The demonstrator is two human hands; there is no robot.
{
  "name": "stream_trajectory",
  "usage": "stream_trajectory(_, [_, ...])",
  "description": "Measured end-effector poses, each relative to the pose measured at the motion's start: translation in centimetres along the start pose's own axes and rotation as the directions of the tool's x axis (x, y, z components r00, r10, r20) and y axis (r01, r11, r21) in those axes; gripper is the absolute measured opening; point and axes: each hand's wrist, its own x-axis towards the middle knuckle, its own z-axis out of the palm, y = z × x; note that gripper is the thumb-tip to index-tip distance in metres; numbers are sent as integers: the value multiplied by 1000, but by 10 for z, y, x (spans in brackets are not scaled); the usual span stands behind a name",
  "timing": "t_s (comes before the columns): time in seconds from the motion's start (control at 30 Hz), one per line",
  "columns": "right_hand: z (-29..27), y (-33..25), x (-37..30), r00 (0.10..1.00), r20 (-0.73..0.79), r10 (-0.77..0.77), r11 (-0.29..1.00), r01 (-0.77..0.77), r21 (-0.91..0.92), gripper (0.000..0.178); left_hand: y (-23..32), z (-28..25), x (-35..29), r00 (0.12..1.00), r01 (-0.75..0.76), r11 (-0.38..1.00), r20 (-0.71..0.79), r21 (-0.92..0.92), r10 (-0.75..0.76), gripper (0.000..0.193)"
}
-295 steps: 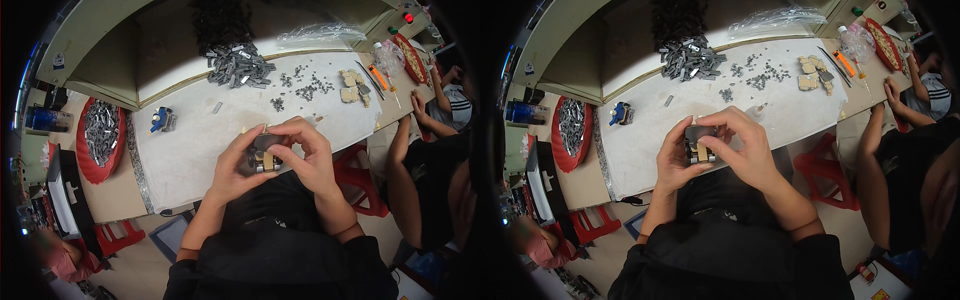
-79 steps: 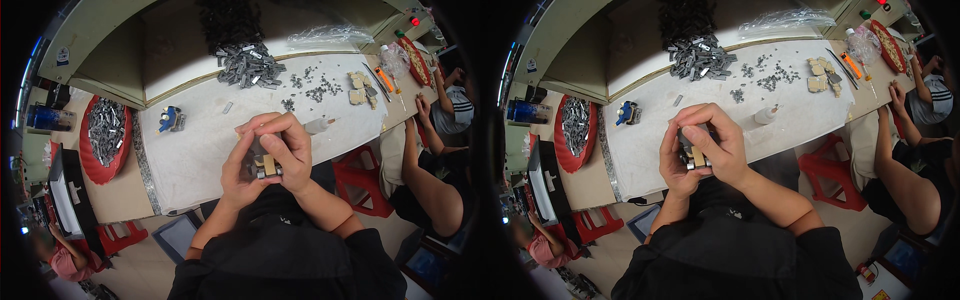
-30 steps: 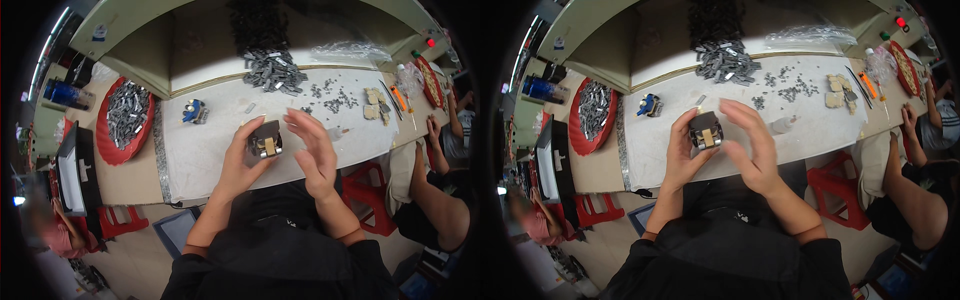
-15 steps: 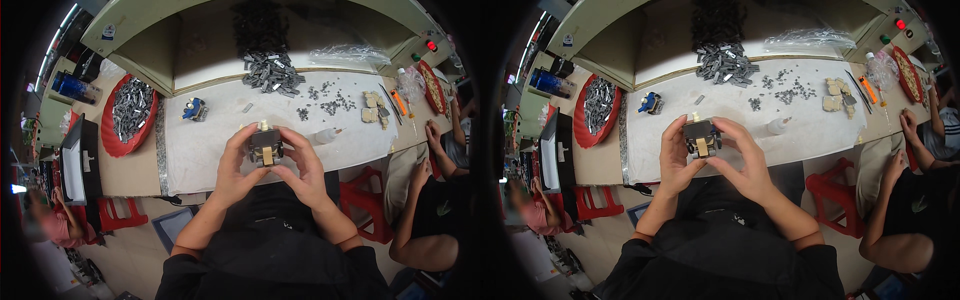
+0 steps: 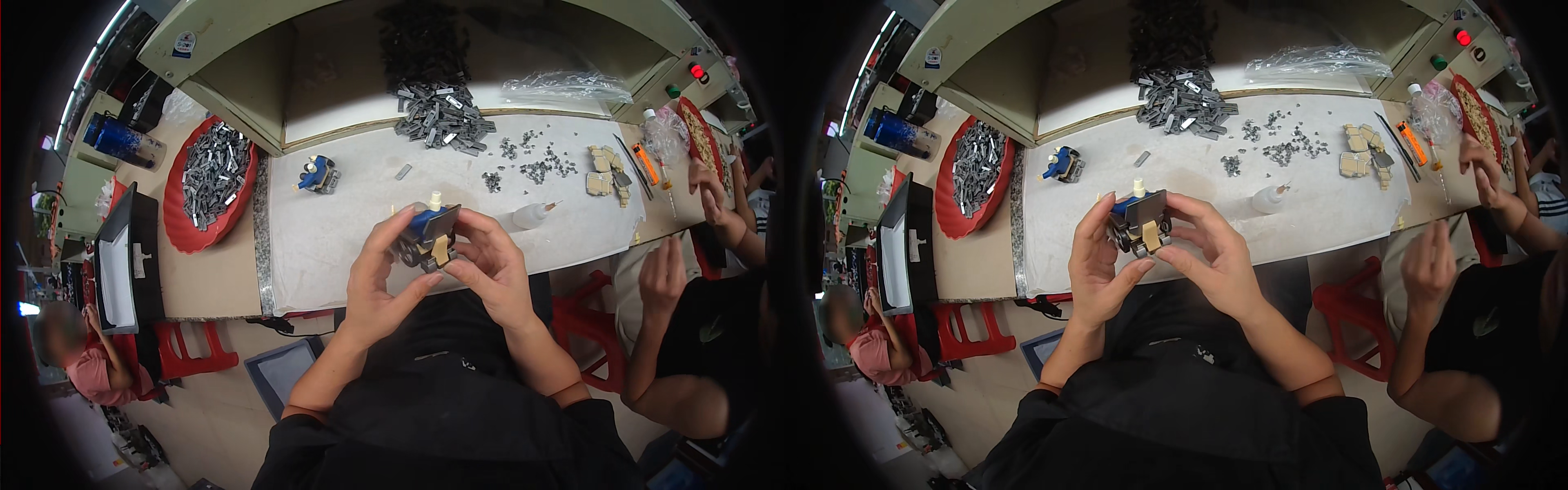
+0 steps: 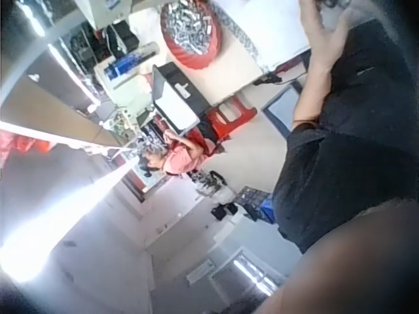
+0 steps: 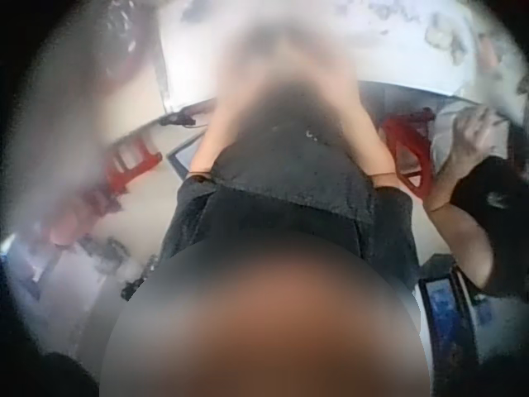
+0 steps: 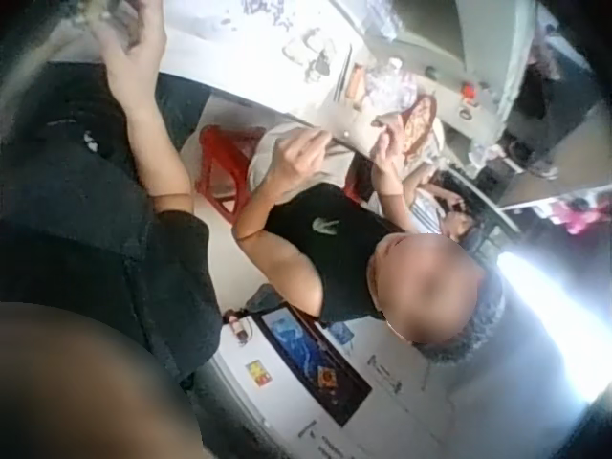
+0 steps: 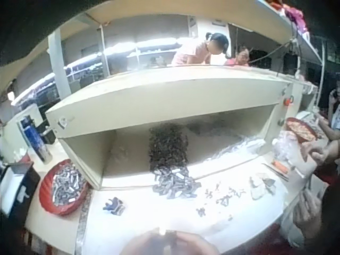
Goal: The person assembles miniature wheelchair figurines by applying glue from a squeeze bottle onto components, heating the glue dispenser nozzle with a lighter, and fitting the figurine bodies and wheelchair parts together by hand.
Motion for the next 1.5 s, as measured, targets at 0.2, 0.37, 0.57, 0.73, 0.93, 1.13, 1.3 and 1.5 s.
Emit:
stream_trajectory(0.2, [11,-8,0,994,-59,-96,990,90,-104,46,-11,-9,-2,964,-263,917,128,300,235,72])
stream_trajectory(0.37, [7,-10,3,970,-46,-238,930,213,-299,39,-9,-8,-7,982,-186,940,92,286,167,80])
stream_trajectory(0.57, [12,-20,-3,956,54,-290,733,258,-630,32,-14,-28,-5,998,-66,943,22,326,62,72])
stream_trajectory(0.73, [6,-7,-19,968,84,-238,744,238,-625,26,-17,-59,-22,989,140,951,-84,276,-122,73])
stream_trajectory(0.93, [-8,-22,-35,968,-13,-252,710,176,-681,15,-6,-90,-22,982,158,828,-174,537,-74,60])
stream_trajectory(1.13, [-10,-27,-45,966,-90,-244,687,107,-719,13,-13,-130,-12,990,128,660,-139,740,-37,59])
stream_trajectory(1.3, [-13,-18,-49,965,-116,-236,698,85,-711,12,-9,-142,-9,993,94,478,-117,873,18,59])
stream_trajectory(1.5, [-28,-2,-52,973,-134,-189,742,52,-668,12,3,-152,-31,986,139,514,-164,847,3,56])
